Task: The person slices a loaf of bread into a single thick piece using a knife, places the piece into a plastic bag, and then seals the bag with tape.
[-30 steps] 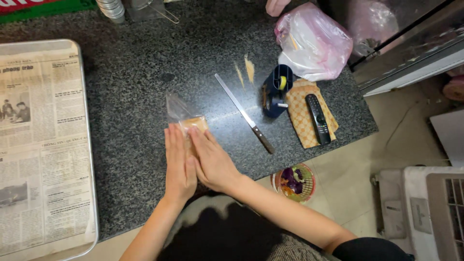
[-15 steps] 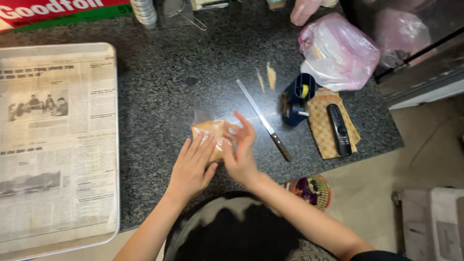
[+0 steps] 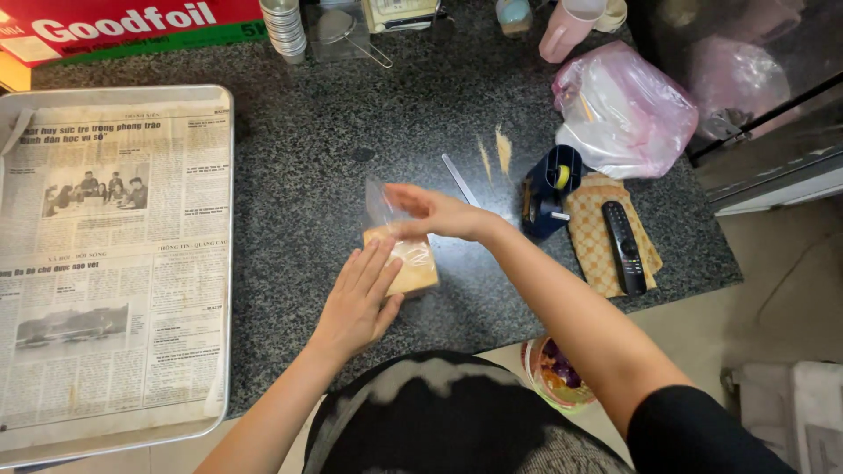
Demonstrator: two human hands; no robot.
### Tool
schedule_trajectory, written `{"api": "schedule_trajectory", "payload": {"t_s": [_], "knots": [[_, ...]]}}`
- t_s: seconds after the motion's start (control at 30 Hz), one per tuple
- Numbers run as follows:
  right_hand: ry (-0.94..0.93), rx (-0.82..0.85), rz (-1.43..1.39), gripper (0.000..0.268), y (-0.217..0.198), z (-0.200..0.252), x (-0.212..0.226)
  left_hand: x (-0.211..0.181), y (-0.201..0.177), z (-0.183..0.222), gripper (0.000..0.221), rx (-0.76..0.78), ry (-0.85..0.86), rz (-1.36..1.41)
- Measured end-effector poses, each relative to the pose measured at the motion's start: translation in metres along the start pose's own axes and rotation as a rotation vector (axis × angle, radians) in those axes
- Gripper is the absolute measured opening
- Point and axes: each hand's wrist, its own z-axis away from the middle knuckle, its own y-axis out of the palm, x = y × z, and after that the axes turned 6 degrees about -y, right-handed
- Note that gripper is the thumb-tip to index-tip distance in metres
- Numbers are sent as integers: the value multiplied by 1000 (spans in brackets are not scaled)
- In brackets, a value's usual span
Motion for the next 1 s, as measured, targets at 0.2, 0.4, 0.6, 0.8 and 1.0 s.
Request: {"api": "schedule_trajectory", "payload": {"t_s": [0.2, 0.4, 0.6, 0.8, 1.0], "knots": [[-12, 10, 150, 103, 19, 2, 3, -6, 14, 13, 85, -173, -118, 207], [-214, -340, 374, 126, 39, 42, -23, -23, 18, 12, 92, -219, -516, 507], [-158, -551, 523, 109, 87, 87, -14, -19, 36, 11, 88, -183, -684, 570], [-172, -741, 89, 59, 120, 83, -28, -27, 56, -4, 64, -275, -775, 770], [-251, -791, 17, 63, 132, 79, -25, -40, 51, -11, 55, -327, -804, 680]]}}
